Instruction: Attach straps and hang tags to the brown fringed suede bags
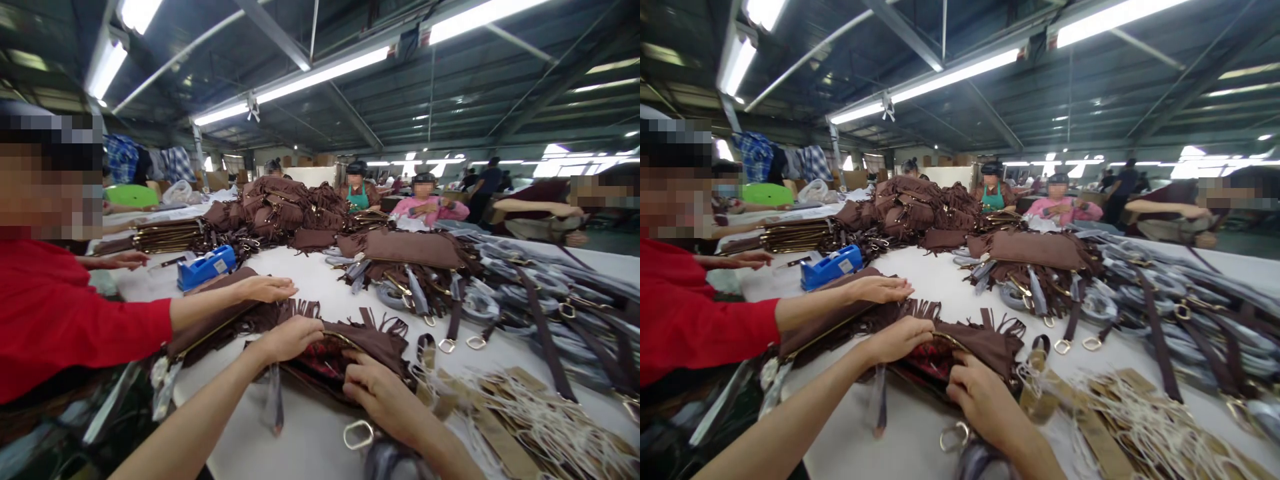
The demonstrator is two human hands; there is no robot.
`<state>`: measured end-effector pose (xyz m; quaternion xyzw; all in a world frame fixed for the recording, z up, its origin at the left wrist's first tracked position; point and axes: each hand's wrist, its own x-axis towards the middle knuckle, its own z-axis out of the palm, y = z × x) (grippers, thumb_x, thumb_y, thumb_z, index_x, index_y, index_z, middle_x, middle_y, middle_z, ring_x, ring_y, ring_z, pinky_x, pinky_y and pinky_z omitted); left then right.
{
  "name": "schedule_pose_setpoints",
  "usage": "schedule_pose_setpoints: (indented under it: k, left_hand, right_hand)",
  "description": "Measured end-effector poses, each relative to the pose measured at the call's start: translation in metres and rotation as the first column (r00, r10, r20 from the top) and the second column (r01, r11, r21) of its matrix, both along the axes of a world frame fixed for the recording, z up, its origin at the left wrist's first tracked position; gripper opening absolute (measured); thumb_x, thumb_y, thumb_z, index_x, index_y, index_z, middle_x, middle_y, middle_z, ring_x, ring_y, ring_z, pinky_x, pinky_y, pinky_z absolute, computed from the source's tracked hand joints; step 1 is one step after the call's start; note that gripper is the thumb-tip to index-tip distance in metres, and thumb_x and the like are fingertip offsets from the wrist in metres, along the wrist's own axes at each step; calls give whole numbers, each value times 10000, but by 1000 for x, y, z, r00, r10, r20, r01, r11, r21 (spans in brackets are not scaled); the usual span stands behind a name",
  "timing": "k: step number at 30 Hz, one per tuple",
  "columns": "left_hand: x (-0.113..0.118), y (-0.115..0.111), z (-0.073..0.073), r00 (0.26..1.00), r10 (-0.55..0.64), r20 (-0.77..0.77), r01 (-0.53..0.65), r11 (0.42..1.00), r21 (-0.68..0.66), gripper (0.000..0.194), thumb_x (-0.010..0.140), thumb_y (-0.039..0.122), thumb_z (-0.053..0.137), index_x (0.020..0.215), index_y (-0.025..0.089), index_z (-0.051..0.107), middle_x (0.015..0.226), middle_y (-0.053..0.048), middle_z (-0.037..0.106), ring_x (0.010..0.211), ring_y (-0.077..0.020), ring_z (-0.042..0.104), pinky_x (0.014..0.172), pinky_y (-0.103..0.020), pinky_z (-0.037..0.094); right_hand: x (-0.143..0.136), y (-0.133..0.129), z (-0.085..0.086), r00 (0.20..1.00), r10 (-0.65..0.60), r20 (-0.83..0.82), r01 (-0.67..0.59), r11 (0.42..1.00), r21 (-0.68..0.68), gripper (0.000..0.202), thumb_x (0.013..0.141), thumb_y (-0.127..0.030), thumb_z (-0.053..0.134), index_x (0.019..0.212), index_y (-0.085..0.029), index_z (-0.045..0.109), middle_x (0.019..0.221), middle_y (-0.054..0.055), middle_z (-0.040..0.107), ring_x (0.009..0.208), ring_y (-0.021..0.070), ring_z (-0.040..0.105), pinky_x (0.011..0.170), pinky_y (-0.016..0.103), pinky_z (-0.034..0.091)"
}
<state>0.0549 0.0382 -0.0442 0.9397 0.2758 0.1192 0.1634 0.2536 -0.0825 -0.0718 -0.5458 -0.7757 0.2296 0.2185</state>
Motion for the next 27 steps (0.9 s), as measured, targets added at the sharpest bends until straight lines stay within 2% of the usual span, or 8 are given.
schedule_pose_setpoints:
  k: [3,5,6,10,14,18,22,27]
  left_hand:
    - [-3,-9,-17,1000,9,8,-9,999,-46,173,934,215,424,839,187,566,774,14,615,707,-141,554,643,-219,401]
    - [-7,-18,-27,1000,3,9,-2,1000,-20,47,857,189,514,872,194,558,851,2,620,781,-161,559,699,-234,412]
    - [-10,-22,-31,1000,0,8,0,1000,8,90,816,154,531,893,196,549,901,-11,617,831,-173,558,738,-245,417]
    - [-16,-30,-40,1000,12,-11,-11,998,62,220,787,54,433,936,192,517,970,-48,588,898,-192,551,802,-270,430]
    - [-17,-22,-33,1000,21,9,-22,999,35,268,776,19,384,921,194,526,923,-40,598,859,-188,563,769,-267,433]
    - [-18,-10,-22,975,91,202,-76,994,-79,350,731,-10,385,956,194,558,851,0,618,814,-161,576,761,-247,421]
    - [-19,1,-24,931,136,337,-48,965,-257,387,704,-7,416,993,191,581,880,10,645,856,-159,583,794,-248,425]
    - [-20,11,-35,891,189,413,58,854,-517,391,674,7,437,1013,175,536,896,-2,661,859,-161,604,793,-259,458]
  right_hand:
    - [12,8,-24,992,-70,104,75,996,-41,220,887,-230,476,728,-206,626,840,52,673,864,214,616,769,308,419]
    - [18,9,-35,991,-83,107,86,996,-23,238,907,-246,457,742,-202,622,808,47,676,839,211,621,750,310,412]
    - [20,10,-38,991,-86,105,87,996,-5,243,914,-252,451,748,-199,620,824,53,682,850,214,624,758,313,410]
    - [21,12,-40,987,-111,112,104,993,64,253,923,-259,433,745,-192,601,827,78,684,855,236,628,769,334,417]
    - [21,11,-30,992,-71,-107,83,990,112,265,933,-287,439,718,-208,572,877,80,700,900,227,642,810,322,442]
    - [17,2,-16,959,67,-276,-25,988,154,296,949,-318,452,695,-215,563,1150,109,692,1081,218,622,928,300,435]
    - [-2,-4,-16,978,173,-115,-164,983,83,223,932,-231,455,755,-217,590,1335,98,606,1163,232,596,960,318,436]
    - [-18,0,-25,990,124,-70,-125,992,-12,223,919,-206,453,719,-217,552,1418,95,525,1222,243,551,996,329,408]
